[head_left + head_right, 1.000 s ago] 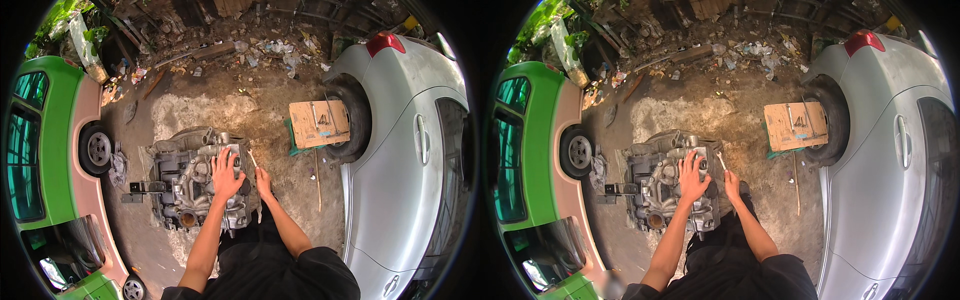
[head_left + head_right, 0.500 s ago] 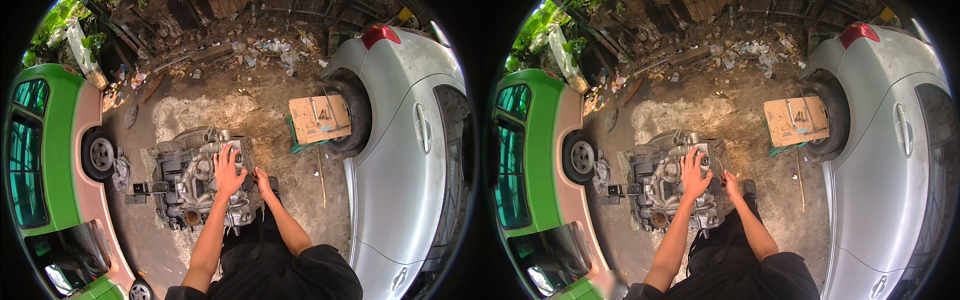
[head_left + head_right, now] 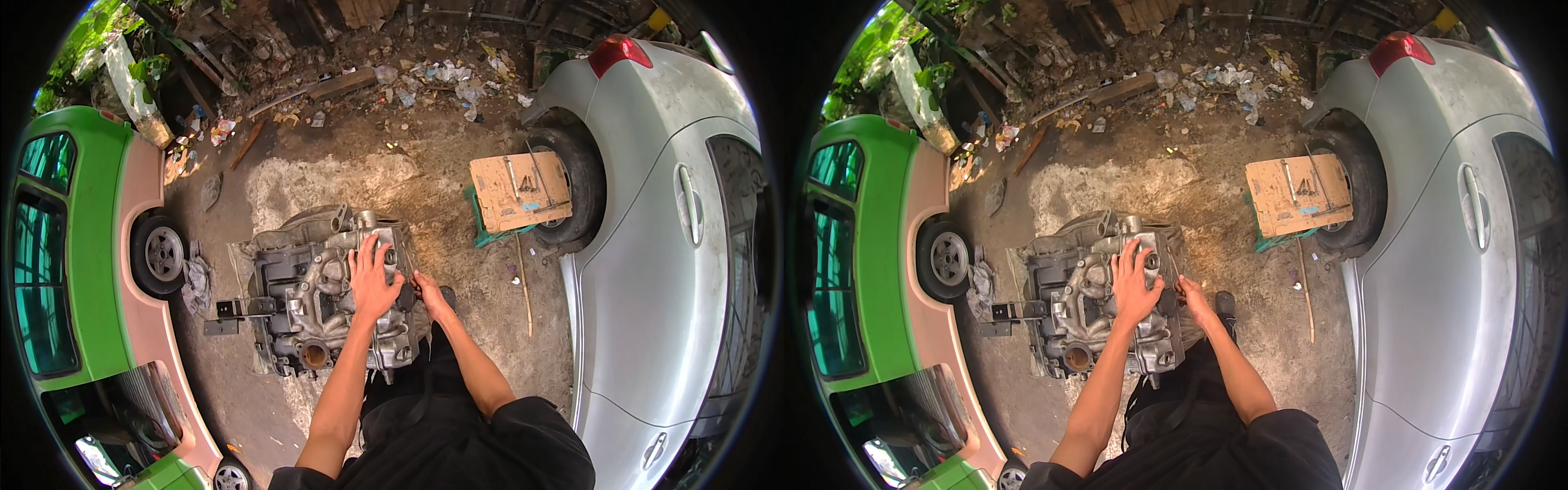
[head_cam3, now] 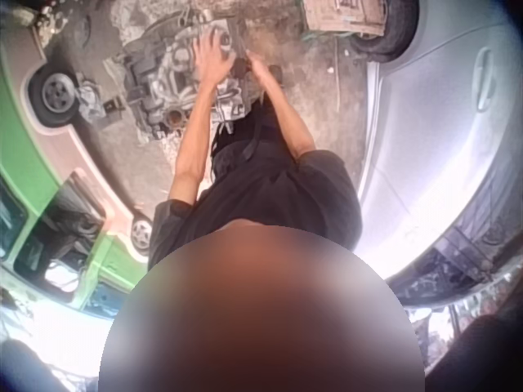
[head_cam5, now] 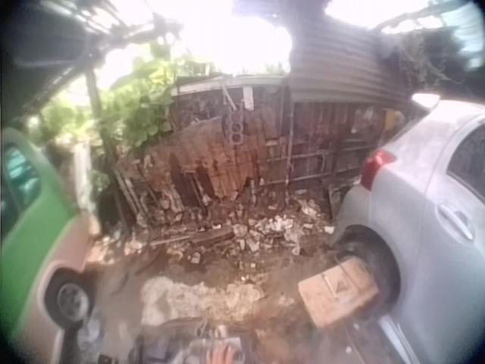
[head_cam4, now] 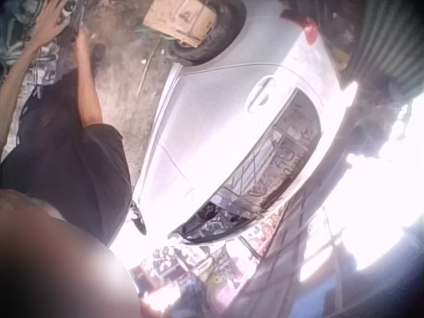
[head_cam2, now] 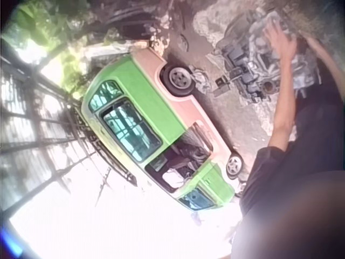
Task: The person uses a wrench to tighten bolts on a car engine block placed on the ground. They repeatedly position the wrench, turn it to tighten, and reposition to continue the task.
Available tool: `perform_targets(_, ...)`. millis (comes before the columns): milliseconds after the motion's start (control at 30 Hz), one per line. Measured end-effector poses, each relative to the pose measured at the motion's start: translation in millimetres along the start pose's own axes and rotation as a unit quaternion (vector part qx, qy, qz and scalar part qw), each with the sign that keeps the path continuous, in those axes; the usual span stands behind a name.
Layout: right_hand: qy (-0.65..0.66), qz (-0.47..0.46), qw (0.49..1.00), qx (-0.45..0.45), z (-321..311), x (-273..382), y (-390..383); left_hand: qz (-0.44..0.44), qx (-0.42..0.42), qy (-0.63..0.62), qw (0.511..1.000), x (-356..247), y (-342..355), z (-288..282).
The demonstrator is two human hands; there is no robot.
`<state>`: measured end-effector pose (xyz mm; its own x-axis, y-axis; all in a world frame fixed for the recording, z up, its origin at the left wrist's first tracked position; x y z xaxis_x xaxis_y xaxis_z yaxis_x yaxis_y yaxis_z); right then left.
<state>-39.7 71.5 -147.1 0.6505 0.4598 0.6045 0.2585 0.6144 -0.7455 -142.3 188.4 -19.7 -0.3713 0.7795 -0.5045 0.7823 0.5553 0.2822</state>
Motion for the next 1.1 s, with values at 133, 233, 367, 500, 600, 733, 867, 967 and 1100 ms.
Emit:
perform_targets(133,-0.030,0.018,0.999,0.023,-4,9,-4,-0.001,0.003,0.002,1.000,0,0,0)
perform_targets(233,-0.060,0.033,0.997,0.045,-8,15,-4,-0.002,0.005,0.003,1.000,0,0,0)
perform_targets(367,-0.096,0.048,0.993,0.039,-9,16,-3,-0.003,0.005,0.004,1.000,0,0,0)
perform_targets(500,-0.127,0.046,0.990,0.030,-5,20,-4,-0.007,0.007,0.006,1.000,-1,0,-1)
perform_targets(600,-0.136,0.065,0.988,0.036,-4,29,-9,-0.012,0.014,0.009,1.000,-2,1,-3)
perform_targets(733,-0.131,0.124,0.982,0.058,-7,41,-14,-0.015,0.018,0.008,1.000,-4,2,-3)
perform_targets(867,-0.147,0.147,0.976,0.062,-8,35,-2,-0.015,0.021,0.012,1.000,-5,2,-3)
perform_targets(967,-0.195,0.099,0.974,0.050,-14,20,14,-0.014,0.018,0.006,1.000,-4,1,-3)
perform_targets(1100,-0.323,0.063,0.944,0.039,-33,19,48,-0.007,0.017,0.004,1.000,-3,1,-4)
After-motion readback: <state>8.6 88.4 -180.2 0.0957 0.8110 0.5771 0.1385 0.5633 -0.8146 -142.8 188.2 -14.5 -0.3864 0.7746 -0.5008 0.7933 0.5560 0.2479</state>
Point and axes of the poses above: each hand's wrist, its own y-axis towards the middle knuckle, its own z-axis out of the palm, x = y × z, the point moved 2 cm from there along y, towards the middle knuckle, and after that the axes turned 12 degrees about z, right-handed, at the moved point
